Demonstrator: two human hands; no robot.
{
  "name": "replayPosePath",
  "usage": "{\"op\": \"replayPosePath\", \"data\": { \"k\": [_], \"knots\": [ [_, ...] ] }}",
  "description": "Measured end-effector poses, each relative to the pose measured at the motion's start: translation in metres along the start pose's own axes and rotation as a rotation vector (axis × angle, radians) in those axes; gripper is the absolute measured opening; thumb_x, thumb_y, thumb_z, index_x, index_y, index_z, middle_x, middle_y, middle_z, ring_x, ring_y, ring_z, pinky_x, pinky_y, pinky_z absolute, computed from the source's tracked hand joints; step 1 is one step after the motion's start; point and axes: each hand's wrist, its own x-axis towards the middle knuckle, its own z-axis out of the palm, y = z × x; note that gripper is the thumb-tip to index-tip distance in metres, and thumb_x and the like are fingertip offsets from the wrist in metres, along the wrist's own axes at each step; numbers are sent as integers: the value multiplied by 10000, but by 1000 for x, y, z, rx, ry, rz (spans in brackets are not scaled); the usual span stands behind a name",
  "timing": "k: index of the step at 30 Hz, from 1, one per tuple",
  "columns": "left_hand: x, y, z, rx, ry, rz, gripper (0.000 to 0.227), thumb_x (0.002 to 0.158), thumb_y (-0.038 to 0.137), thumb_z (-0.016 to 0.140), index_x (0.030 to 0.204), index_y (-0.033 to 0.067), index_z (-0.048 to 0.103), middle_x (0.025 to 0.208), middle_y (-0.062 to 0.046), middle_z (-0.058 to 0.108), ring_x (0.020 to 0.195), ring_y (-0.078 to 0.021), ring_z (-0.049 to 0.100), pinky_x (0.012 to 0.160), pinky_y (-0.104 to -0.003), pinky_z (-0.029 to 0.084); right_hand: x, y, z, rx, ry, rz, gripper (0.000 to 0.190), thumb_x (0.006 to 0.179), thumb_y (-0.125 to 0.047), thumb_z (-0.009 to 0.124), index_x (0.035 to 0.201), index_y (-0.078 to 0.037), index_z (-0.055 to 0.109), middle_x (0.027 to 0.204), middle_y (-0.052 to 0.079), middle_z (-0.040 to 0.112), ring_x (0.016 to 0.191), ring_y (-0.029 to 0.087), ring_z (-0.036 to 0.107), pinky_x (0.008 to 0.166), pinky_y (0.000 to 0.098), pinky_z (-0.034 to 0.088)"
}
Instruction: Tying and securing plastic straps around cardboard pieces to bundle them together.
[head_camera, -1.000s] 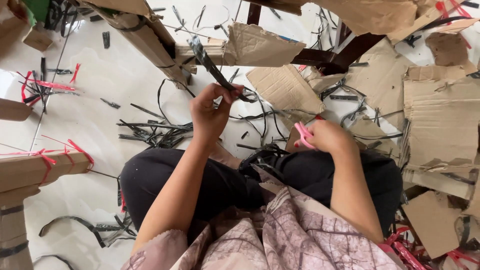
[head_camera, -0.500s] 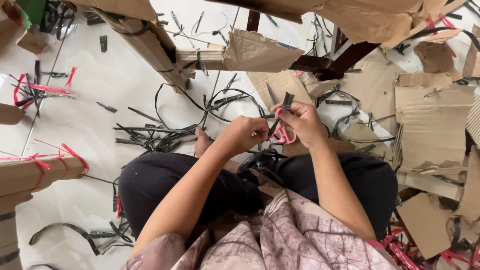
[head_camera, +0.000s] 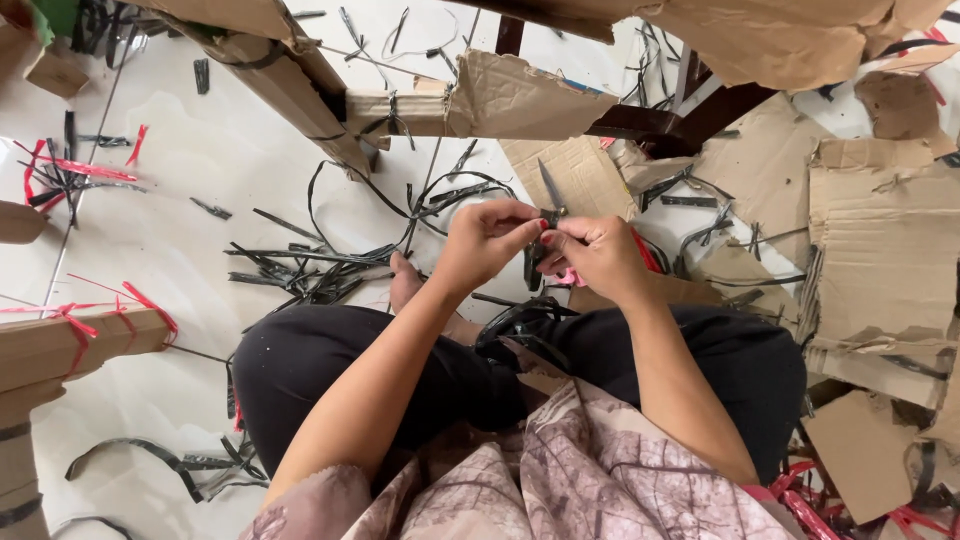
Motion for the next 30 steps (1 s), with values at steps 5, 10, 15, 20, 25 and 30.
{"op": "replayPosePath", "data": {
  "k": [5, 10, 15, 20, 25, 30],
  "knots": [
    [4, 4, -4, -38, 51, -2, 154, 889, 135, 804, 1022, 57, 788, 889, -93, 773, 861, -109, 741, 787, -275, 619, 1, 2, -14, 159, 67, -112, 165, 1034, -83, 648, 1001, 63, 718, 868, 236, 756, 715, 264, 764, 632, 406, 671],
    [-6, 18, -3, 47, 5, 24, 192, 847, 122, 850, 1004, 28, 792, 846, -138, 762, 802, -129, 736, 744, -290, 619, 4, 23, -4, 151, 25, -218, 178, 919, -17, 771, 1049, 76, 694, 865, 155, 714, 622, 190, 725, 502, 309, 641],
    [-6, 18, -1, -15, 47, -23, 135, 855, 85, 807, 966, 11, 789, 802, -144, 760, 766, -137, 730, 724, -292, 603, 3, 16, -5, 187, 30, -323, 67, 912, 51, 755, 889, 46, 692, 829, 154, 711, 579, 169, 701, 487, 286, 609],
    [10, 14, -27, -7, 194, -43, 108, 883, 110, 750, 963, 39, 767, 803, -114, 743, 755, -141, 730, 709, -280, 593, -1, 29, -34, 383, -84, -374, 124, 905, 19, 726, 819, 12, 637, 808, 196, 706, 635, 220, 696, 595, 301, 602],
    [36, -50, -67, 702, 207, -5, 128, 898, 115, 692, 975, 16, 719, 805, -149, 714, 776, -345, 753, 683, -417, 583, -21, 52, -109, 981, -540, -524, 367, 815, -158, 835, 722, -31, 503, 513, 198, 563, 398, 277, 614, 322, 380, 600],
    [21, -35, -50, 830, 65, 2, 311, 938, 145, 683, 1201, 3, 597, 1082, -244, 690, 1060, -427, 682, 900, -538, 543, -3, 67, -92, 950, -511, -475, 283, 945, -130, 714, 857, -36, 462, 703, 227, 609, 627, 358, 699, 554, 448, 647]
  ]
}}
